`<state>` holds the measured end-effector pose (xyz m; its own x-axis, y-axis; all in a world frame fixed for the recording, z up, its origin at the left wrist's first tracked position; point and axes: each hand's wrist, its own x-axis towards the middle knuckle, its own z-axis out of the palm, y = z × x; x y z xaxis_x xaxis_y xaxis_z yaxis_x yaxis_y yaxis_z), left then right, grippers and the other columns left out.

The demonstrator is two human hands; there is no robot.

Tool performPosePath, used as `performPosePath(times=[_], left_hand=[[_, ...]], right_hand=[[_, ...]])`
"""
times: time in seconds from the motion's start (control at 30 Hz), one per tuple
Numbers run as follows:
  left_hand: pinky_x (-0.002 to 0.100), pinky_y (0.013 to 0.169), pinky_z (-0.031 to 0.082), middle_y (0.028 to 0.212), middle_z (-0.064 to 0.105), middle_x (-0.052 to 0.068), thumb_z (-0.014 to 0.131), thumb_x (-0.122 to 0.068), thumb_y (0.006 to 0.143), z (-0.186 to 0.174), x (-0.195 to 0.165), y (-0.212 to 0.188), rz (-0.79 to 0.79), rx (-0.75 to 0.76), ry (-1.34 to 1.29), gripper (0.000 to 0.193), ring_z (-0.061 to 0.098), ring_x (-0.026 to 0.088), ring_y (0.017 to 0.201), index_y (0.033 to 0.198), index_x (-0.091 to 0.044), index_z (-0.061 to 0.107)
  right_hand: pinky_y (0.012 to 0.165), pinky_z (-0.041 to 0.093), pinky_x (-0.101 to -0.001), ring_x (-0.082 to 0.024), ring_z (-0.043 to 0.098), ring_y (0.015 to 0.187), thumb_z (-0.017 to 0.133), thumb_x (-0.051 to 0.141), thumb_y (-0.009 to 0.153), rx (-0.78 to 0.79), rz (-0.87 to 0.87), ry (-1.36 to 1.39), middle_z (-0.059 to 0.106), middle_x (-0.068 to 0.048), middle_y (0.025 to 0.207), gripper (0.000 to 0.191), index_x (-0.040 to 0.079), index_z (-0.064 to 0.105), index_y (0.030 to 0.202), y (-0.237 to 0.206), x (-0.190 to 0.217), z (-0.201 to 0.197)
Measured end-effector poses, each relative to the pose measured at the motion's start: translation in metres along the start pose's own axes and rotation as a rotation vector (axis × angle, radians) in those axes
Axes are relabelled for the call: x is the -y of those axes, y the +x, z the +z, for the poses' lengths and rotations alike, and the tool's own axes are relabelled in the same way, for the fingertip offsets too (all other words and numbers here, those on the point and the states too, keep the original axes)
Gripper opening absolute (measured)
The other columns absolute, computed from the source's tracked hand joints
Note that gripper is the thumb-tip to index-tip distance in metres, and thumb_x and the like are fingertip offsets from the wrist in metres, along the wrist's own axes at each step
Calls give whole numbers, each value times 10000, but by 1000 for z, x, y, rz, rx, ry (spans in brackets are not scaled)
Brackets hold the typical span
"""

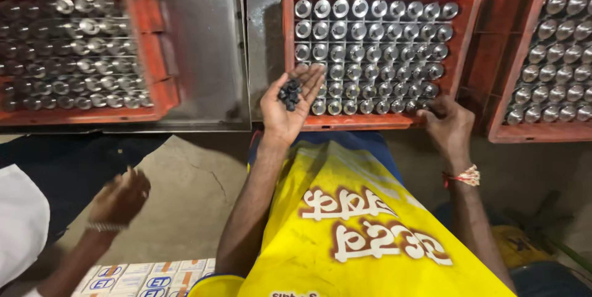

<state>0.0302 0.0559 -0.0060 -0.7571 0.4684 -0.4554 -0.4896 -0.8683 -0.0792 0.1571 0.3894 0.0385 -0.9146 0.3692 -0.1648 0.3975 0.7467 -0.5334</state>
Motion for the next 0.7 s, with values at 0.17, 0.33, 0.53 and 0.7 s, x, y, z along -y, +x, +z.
performPosePath(times=[0.17, 0.33, 0.53, 0.7], left_hand=[[508, 1264, 379, 1368, 589, 325, 448, -191, 1061, -3, 10, 4, -31, -21, 34, 402, 527, 421, 1385, 1264, 138, 563], [517, 1244, 392, 1360, 588, 334, 458, -199, 1058, -5, 7, 3, -19, -58, 42, 405, 531, 428, 1370, 1256, 139, 563], [524, 1232, 407, 1363, 587, 338, 467, -199, 1059, -3, 3, 3, -6, -57, 37, 394, 530, 436, 1371, 1244, 133, 569], [510, 1238, 404, 1349, 598, 333, 446, -198, 1059, 1, 2, 2, -23, -35, 30, 416, 539, 426, 1364, 1258, 145, 572]], right_hand=[[721, 564, -365, -276, 726, 809, 882, 62, 816, 11, -50, -30, 726, -176, 920, 251, -25, 741, 1005, -2, -5, 18], [699, 547, -385, -294, 705, 789, 915, 109, 756, -19, -42, -74, 695, -170, 903, 311, -27, 728, 964, -1, 3, 21], [734, 549, -398, -315, 701, 835, 846, 40, 873, -3, -153, -114, 707, -179, 944, 164, -27, 748, 986, -11, 6, 22], [659, 576, -340, -215, 757, 772, 746, 15, 959, 69, 43, 21, 753, -145, 895, 43, -2, 728, 995, 10, -13, 19]])
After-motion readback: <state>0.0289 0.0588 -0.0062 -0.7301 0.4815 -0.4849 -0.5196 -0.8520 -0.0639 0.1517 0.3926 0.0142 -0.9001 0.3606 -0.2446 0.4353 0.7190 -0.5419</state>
